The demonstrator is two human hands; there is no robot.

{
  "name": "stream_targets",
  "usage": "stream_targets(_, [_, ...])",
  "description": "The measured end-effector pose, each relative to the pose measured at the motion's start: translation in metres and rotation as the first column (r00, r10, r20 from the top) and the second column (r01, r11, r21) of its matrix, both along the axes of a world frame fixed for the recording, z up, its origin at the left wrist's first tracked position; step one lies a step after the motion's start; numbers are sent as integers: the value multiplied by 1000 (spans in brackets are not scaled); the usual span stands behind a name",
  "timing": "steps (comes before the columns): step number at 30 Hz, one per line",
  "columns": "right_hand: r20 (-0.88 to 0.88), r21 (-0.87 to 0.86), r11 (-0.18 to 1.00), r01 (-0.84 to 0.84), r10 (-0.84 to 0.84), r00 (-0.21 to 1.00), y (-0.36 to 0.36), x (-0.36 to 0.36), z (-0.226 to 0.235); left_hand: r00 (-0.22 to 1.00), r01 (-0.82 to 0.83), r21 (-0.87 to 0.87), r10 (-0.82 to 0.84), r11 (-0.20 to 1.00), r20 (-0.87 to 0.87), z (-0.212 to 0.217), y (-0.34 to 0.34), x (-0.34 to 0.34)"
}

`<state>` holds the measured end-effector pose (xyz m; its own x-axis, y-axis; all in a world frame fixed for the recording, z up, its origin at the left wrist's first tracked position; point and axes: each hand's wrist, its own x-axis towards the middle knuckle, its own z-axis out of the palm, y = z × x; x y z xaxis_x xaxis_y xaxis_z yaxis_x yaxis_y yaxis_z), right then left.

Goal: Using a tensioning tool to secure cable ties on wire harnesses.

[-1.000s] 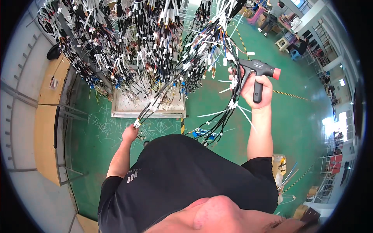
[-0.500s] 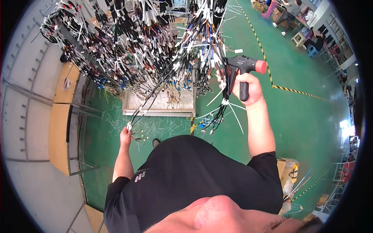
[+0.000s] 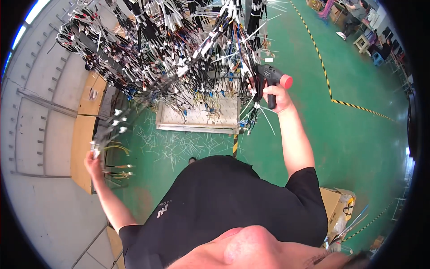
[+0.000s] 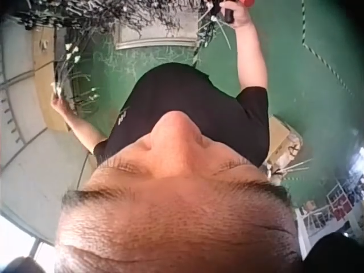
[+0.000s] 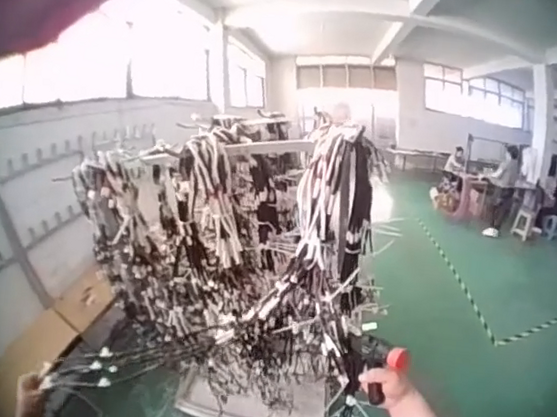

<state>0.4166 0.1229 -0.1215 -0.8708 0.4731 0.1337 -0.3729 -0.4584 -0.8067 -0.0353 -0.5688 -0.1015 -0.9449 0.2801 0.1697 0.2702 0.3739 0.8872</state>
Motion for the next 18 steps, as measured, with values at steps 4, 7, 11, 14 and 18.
stream_targets(4, [-79, 21, 997, 72, -70, 994, 9, -7, -11, 899, -195, -109, 134, 975, -417, 164, -8, -3])
stream_targets(7, [-74, 54, 979, 195, -191, 979, 3, -11, -12, 866, -358, -320, 184, 877, -465, 284, 1, 12])
stream_targets(11, [-366, 231, 747, 623, -527, 767, -35, -38, -6, 780, -374, -446, 16, 813, -626, 368, -14, 9])
stream_targets(14, [-524, 188, 921, 342, -200, 828, -74, -67, 7, 782, -398, -559, -50, 727, -622, 402, -10, 23])
stream_targets(18, [-499, 120, 983, 135, -58, 864, -91, -130, 30, 724, -319, -455, -96, 832, -683, 389, 16, 28])
